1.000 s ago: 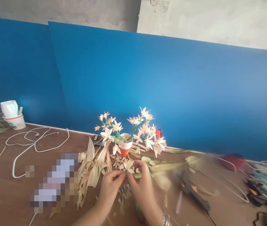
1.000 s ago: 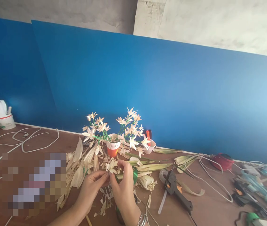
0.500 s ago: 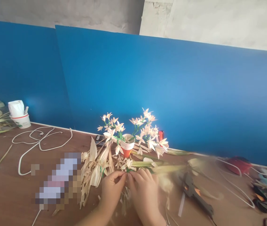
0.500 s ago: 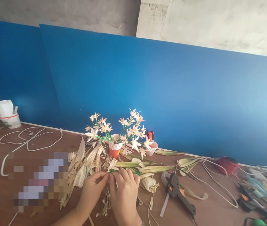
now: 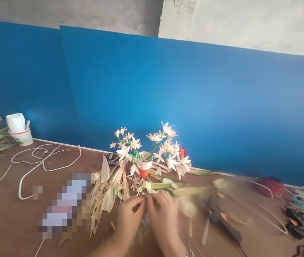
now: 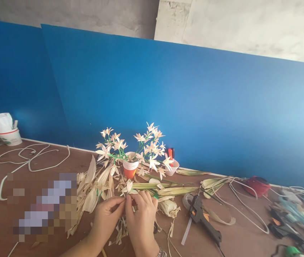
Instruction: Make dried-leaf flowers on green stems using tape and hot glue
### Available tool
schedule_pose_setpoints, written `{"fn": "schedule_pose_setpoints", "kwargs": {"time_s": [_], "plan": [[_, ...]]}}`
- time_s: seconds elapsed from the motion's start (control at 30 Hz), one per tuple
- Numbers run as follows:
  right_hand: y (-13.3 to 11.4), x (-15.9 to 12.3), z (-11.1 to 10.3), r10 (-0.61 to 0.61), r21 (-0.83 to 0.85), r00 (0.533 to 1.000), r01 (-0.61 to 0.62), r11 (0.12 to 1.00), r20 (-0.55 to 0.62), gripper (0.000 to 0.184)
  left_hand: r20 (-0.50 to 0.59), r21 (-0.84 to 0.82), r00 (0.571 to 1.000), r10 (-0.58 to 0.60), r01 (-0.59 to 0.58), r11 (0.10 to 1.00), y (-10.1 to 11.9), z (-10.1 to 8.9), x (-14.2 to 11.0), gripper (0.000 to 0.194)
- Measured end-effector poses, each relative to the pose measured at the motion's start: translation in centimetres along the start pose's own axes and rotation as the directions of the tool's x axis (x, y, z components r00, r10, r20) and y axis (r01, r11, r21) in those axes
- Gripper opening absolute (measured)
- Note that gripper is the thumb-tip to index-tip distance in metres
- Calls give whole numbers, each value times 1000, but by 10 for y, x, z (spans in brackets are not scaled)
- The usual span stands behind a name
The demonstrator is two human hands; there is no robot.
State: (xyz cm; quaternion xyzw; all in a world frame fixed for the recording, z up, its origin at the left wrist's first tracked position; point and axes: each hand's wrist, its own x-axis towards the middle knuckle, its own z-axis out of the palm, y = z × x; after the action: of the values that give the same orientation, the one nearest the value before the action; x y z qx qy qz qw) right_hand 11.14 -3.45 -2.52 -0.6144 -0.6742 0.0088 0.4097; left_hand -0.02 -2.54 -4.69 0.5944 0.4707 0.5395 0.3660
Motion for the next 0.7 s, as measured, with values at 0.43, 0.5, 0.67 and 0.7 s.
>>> {"fn": "schedule_pose_setpoints", "kwargs": {"time_s": [0.43,0.5,0.67,0.7], "plan": [[4,10,-7,237,446,940,-326,834,243,23,125,-272,940,-318,341,900,14,-10,10,34],[5,14,-11,191,520,907,-376,767,374,23,199,-361,913,-355,405,840,13,-13,15,38],[10,22,-21,63,489,863,-343,802,501,24,467,-400,797,-384,577,712,14,-13,19,27],[11,23,-23,54,459,862,-320,828,503,23,475,-396,792,-384,582,710,14,-13,19,26]]}}
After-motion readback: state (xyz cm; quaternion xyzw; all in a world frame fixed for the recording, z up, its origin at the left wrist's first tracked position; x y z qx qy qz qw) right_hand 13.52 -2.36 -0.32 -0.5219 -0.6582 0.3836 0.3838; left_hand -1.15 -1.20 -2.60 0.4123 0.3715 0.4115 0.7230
